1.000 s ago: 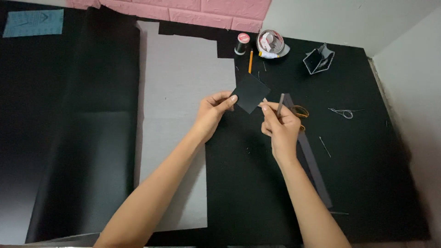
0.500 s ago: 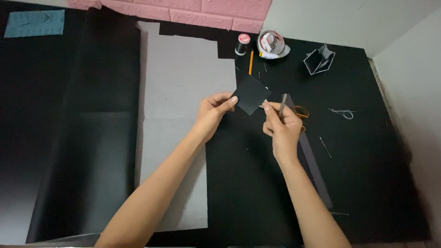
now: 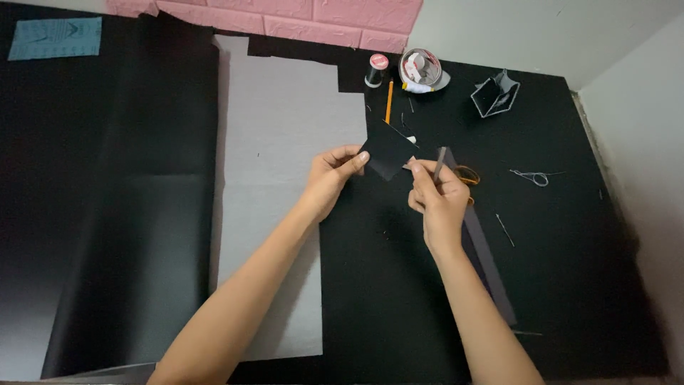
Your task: A person uses a hammer and a hole punch tool to create a series of evenly spaced holes along the edge of a black leather piece on a workshop table.
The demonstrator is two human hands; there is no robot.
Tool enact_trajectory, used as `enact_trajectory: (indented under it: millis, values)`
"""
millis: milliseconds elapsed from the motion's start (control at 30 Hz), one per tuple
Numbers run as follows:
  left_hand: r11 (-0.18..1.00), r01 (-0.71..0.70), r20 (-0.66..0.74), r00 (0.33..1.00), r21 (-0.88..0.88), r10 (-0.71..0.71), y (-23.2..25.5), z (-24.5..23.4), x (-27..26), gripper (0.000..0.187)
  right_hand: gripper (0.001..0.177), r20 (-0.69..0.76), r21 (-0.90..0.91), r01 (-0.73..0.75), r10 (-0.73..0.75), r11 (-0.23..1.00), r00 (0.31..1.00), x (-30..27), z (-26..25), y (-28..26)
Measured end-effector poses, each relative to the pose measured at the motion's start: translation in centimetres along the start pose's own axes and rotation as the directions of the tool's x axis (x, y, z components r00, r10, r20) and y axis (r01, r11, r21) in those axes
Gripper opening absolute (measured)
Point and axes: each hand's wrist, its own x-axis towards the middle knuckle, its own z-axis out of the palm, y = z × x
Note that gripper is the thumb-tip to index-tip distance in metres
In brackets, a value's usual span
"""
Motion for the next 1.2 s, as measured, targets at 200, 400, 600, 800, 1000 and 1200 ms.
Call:
enact_trajectory:
  millis: [200,400,600,800,1000,1200]
  values:
    - [0.995,0.021,0.044,0.999,0.096,-0.025,0.5,-0.2,-0.1,0.022,0.019,-0.034,-0.093,0.041,-0.044,0.995,0.998,1.0,-0.7,1.5]
    - [0.972,-0.022,0.122,0.992,0.232,-0.007,2.6,0.0,-1.8,0.017,0.018,-0.055,-0.254,0.081,-0.098,0.964,0.994,1.6,-1.6,2.1]
    - [0.842,-0.268,0.153,0.963,0.468,0.221,7.5,-1.0,-4.6,0.021,0.021,-0.197,-0.227,0.083,-0.129,0.970,0.972,4.1,-5.0,5.7]
    - [0.608,-0.220,0.123,0.972,0.763,0.198,17.7,-3.7,-16.3,0.027,0.024,-0.515,0.140,0.017,0.058,0.990,0.855,5.7,-9.3,1.8]
    - [0.321,0.036,-0.154,0.924,0.947,0.351,17.3,-13.6,-22.0,0.048,0.036,-0.592,0.222,0.005,0.131,0.975,0.795,8.7,-16.2,4.6]
    - [0.267,0.415,-0.491,0.777,0.870,0.393,15.8,-18.2,-23.0,0.074,0.030,-0.504,0.238,-0.108,0.218,0.965,0.836,8.2,-16.5,3.6]
